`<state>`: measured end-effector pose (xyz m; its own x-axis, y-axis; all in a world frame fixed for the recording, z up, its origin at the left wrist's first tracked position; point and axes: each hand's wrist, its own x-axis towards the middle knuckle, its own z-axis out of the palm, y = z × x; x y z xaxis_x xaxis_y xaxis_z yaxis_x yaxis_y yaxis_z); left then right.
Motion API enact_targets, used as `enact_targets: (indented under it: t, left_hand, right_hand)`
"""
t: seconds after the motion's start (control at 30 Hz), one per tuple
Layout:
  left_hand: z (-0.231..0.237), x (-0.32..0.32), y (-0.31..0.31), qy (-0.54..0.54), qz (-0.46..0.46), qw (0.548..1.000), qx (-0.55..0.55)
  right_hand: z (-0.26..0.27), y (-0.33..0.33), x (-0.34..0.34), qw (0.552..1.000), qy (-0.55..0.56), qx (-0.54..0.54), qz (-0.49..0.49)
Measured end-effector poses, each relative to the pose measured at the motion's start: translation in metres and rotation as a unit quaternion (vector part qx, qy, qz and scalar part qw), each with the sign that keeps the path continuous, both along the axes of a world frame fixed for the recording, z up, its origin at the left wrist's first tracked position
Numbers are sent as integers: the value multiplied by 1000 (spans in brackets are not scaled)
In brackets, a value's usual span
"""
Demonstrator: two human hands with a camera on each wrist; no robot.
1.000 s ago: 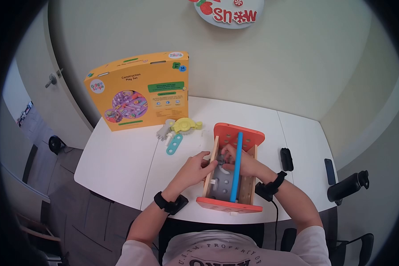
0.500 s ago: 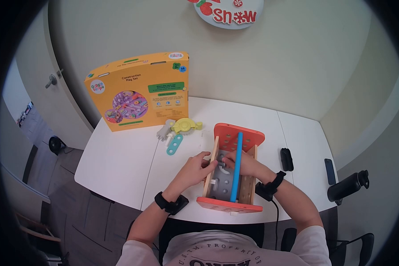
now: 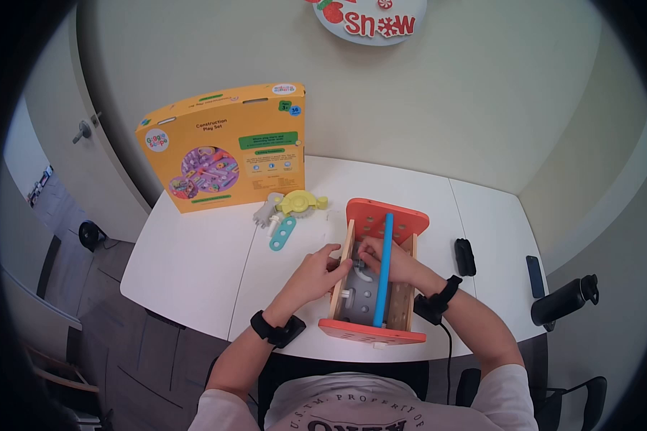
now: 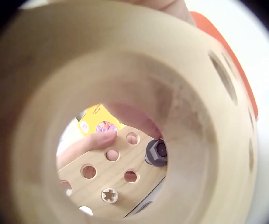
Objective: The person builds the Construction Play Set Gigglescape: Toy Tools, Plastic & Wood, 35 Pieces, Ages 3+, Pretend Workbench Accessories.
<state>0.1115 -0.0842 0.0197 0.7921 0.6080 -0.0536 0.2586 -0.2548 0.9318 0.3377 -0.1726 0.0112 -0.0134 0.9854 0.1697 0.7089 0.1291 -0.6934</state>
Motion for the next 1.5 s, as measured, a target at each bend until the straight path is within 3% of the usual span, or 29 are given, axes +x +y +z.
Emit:
enact_targets:
  t: [0.03, 0.33, 0.53, 0.63, 0.73, 0.93, 1.03, 1.13, 1.23, 1.33, 1.43, 1.5]
  left_hand:
    - [1, 0, 0, -2, -1, 1000, -1]
    - [-8, 1, 2, -16, 2, 1000, 9]
    - [-9, 1, 2, -26, 1, 1000, 6]
    - [-9, 1, 2, -25, 2, 1000, 12]
    - [-4, 0, 1, -18, 2, 1000, 5]
    - [-8, 1, 2, -20, 0, 1000, 6]
    - [-9, 1, 3, -23, 1, 1000, 9]
    - [-8, 1, 2, -21, 2, 1000, 11]
    - [-7, 1, 2, -16, 1, 1000, 9]
    - [-8, 1, 3, -20, 1, 1000, 15]
    - [-9, 1, 2, -28, 2, 999, 19]
    - [-8, 1, 2, -23, 0, 1000, 12]
  right_hand:
    - [5, 0, -1, 998, 30, -46, -8]
    - [2, 2, 3, 994, 58, -94, -21]
    - [18, 2, 1, 987, -10, -160, 19]
    - [5, 5, 8, 989, -88, -117, 31]
    - [-7, 3, 3, 999, 11, 34, 10]
    - [14, 2, 1, 981, 103, -160, -23]
    - [9, 2, 1, 991, 31, -127, -31]
    - [7, 2, -3, 997, 53, -52, -29]
    - [16, 1, -4, 983, 88, -157, -30]
    - [8, 3, 0, 987, 27, -153, -26]
    - [-2, 3, -2, 999, -3, 4, -40]
    - [10, 2, -1, 992, 30, -121, -10]
